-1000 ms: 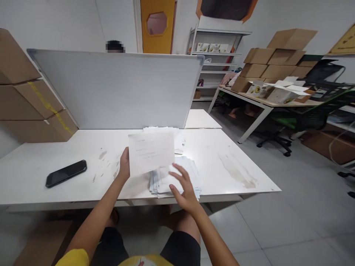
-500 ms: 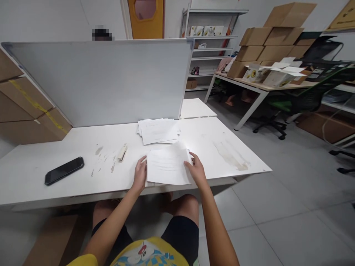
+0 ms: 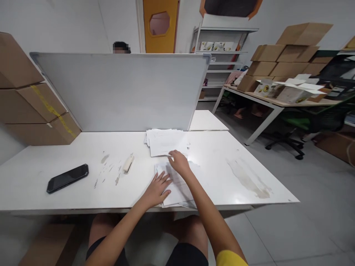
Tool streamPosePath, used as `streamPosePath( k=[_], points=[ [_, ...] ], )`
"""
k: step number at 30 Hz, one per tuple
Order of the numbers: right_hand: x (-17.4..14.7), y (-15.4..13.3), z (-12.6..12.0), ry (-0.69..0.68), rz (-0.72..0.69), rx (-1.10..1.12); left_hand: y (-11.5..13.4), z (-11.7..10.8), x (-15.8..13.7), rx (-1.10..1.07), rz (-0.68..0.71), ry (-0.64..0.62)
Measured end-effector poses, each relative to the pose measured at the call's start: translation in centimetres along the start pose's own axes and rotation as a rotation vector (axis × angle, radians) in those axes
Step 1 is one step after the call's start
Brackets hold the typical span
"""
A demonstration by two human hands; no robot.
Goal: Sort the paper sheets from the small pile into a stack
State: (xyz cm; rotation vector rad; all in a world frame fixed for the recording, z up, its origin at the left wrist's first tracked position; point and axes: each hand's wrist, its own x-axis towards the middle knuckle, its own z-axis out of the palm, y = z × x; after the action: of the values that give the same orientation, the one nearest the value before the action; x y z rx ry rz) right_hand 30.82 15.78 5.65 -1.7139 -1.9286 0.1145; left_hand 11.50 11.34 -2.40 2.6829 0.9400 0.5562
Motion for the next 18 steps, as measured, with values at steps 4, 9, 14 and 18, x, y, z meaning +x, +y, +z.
streamPosePath(
  k=[4, 9, 14, 18],
  points=[
    [6.2, -0.7, 4.4, -0.157, -0.222, -0.23, 0.4, -0.3, 0.5, -0.065, -0.012, 0.019],
    [8.5, 1.3, 6.8, -0.301, -0.292, -0.294, 0.7, -0.6, 0.7, -0.269, -0.105, 0.134],
    [4.9, 2.6, 4.7, -0.297, -0.231, -0.302, 1.2, -2.1, 1.0, -0.58, -0.27, 0.393],
    [-2.6, 3.0, 1.8, -0.161, -0.228, -0.142, 0.9, -2.8, 0.8, -0.707, -0.494, 0.589]
  ],
)
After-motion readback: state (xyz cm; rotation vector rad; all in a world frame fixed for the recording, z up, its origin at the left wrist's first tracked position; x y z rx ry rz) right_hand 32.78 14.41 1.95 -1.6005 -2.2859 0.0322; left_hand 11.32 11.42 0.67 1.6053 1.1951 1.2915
